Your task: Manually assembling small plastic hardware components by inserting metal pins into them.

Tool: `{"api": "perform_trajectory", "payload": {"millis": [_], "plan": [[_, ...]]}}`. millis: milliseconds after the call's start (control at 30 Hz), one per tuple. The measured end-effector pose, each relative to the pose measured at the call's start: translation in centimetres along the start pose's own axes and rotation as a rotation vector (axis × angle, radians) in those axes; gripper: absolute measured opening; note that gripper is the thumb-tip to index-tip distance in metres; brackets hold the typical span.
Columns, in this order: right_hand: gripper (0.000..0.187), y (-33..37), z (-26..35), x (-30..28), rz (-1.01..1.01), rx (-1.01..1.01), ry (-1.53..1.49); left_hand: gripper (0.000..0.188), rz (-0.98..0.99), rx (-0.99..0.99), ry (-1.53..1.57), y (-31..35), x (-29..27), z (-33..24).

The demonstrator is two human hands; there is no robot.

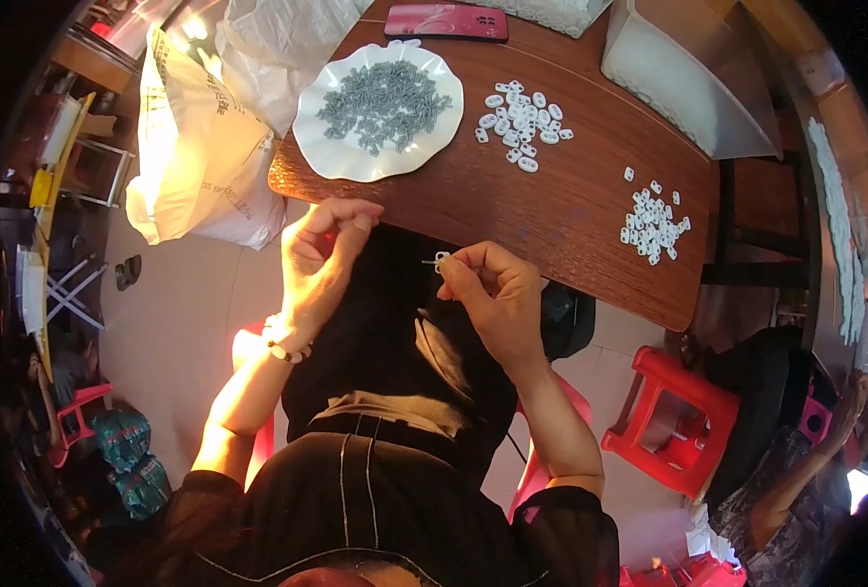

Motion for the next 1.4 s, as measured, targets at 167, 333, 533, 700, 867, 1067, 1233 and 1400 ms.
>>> {"api": "perform_trajectory", "payload": {"millis": [167,333,533,700,867,1067,1233,1400], "plan": [[0.013,-0.1,0.2,-0.7,-0.007,-0.020,-0.012,0.020,0.108,0.219,-0.477,-3.8,0.4,-3.9],[0.014,-0.2,0.7,-1.1,-0.029,-0.053,-0.014,0.028,0.103,0.483,-0.976,-9.1,0.7,-4.7],[0.014,-0.1,0.7,-1.4,-0.054,-0.043,-0.023,0.024,0.184,0.408,-1.002,-11.5,1.3,-3.8],[0.014,0.0,0.6,-1.2,-0.048,-0.052,-0.045,0.021,0.302,0.542,-0.908,-11.1,5.7,-4.7],[0.015,0.0,1.0,-1.3,-0.056,-0.063,-0.056,0.020,0.528,0.740,-0.907,-10.0,11.3,-4.8],[0.015,0.1,1.2,-1.7,-0.070,-0.095,-0.059,0.028,0.677,0.740,-1.051,-10.0,14.8,-3.3],[0.014,0.2,1.8,-1.9,-0.064,-0.131,-0.046,0.026,0.732,0.803,-1.082,-10.5,16.5,-2.0],[0.014,0.0,1.8,-2.1,-0.068,-0.151,-0.058,0.018,0.715,0.760,-1.079,-10.7,16.5,-1.1]]}}
Point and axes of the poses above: each hand's wrist, its own y-axis away from the middle knuckle, its own x-axis out of the palm, z = x × y, the point moved 6 cm from there along -y, towards the middle knuckle
